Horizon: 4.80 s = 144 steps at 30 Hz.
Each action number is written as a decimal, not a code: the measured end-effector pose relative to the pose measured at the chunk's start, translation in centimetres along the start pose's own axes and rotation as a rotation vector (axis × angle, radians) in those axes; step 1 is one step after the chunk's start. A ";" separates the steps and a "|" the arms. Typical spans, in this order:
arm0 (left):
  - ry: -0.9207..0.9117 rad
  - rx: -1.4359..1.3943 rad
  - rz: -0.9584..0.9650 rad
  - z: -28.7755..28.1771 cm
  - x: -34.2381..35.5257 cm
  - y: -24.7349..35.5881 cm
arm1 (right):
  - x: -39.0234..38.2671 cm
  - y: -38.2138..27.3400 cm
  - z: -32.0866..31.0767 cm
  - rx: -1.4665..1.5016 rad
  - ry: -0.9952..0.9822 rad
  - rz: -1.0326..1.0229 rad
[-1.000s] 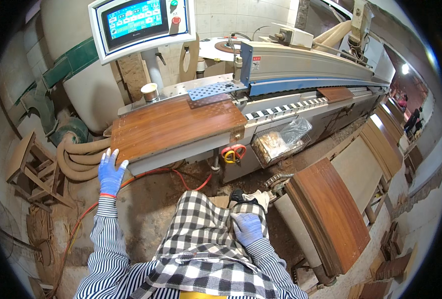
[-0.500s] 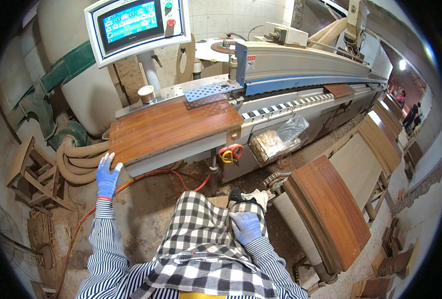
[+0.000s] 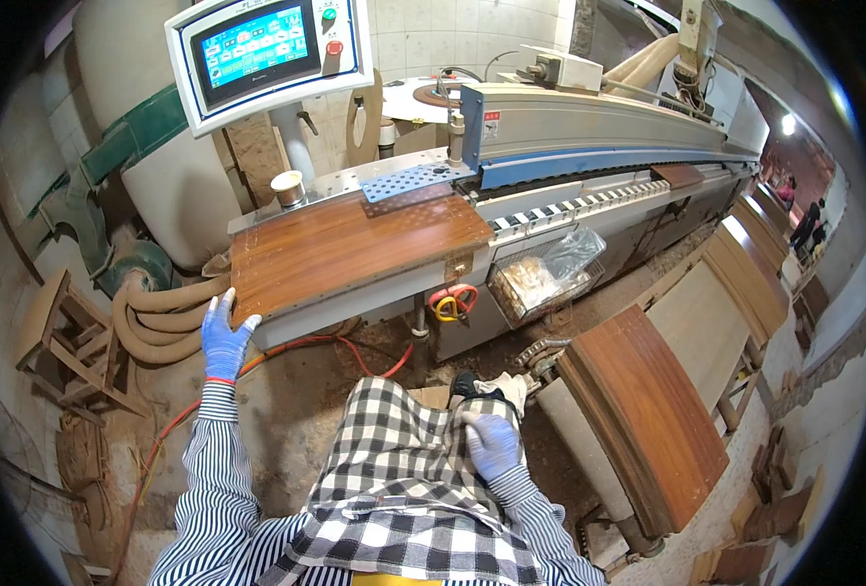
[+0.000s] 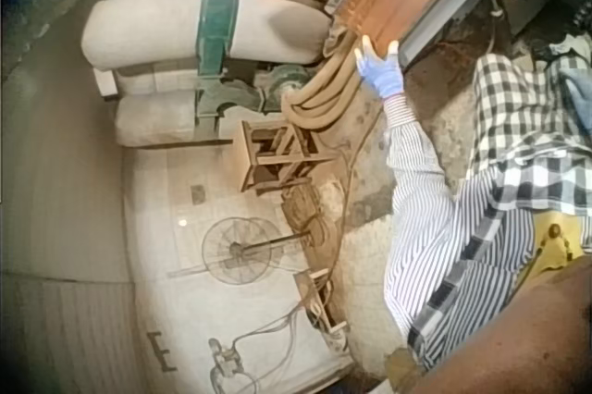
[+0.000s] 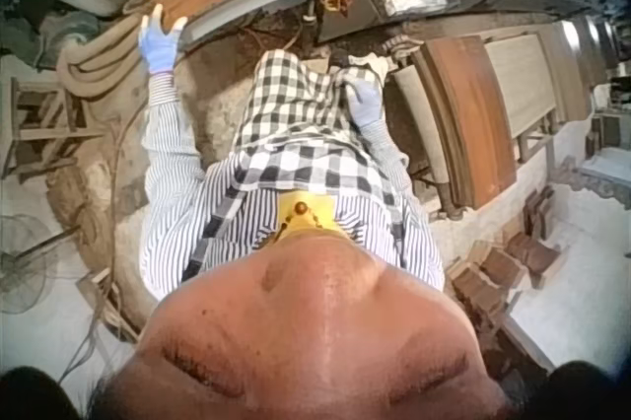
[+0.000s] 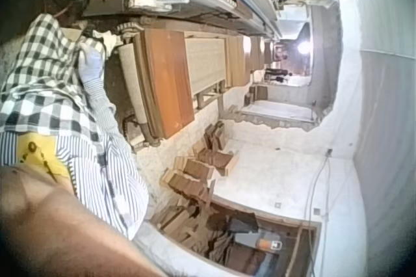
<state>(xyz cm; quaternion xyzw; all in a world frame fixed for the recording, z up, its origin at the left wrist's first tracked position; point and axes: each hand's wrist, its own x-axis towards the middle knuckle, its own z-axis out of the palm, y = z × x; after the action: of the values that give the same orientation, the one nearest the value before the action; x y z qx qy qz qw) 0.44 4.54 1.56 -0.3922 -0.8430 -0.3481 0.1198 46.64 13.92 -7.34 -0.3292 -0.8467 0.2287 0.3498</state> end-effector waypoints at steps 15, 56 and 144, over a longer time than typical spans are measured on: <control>0.051 0.063 0.339 6.4 1.8 6.4 | 6.1 12.4 -10.3 -0.866 0.046 0.167; 0.122 0.153 0.510 7.4 1.1 6.4 | -15.4 9.0 -13.3 1.314 1.407 0.883; 0.032 -0.070 0.109 0.1 -0.8 -1.4 | 0.5 0.0 -0.1 -0.403 -0.183 -0.144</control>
<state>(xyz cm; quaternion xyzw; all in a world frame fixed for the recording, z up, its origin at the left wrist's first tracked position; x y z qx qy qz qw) -0.06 3.51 0.45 -0.4358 -0.8057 -0.3765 0.1382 46.44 14.31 -7.10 -0.3092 -0.9247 0.0586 0.2144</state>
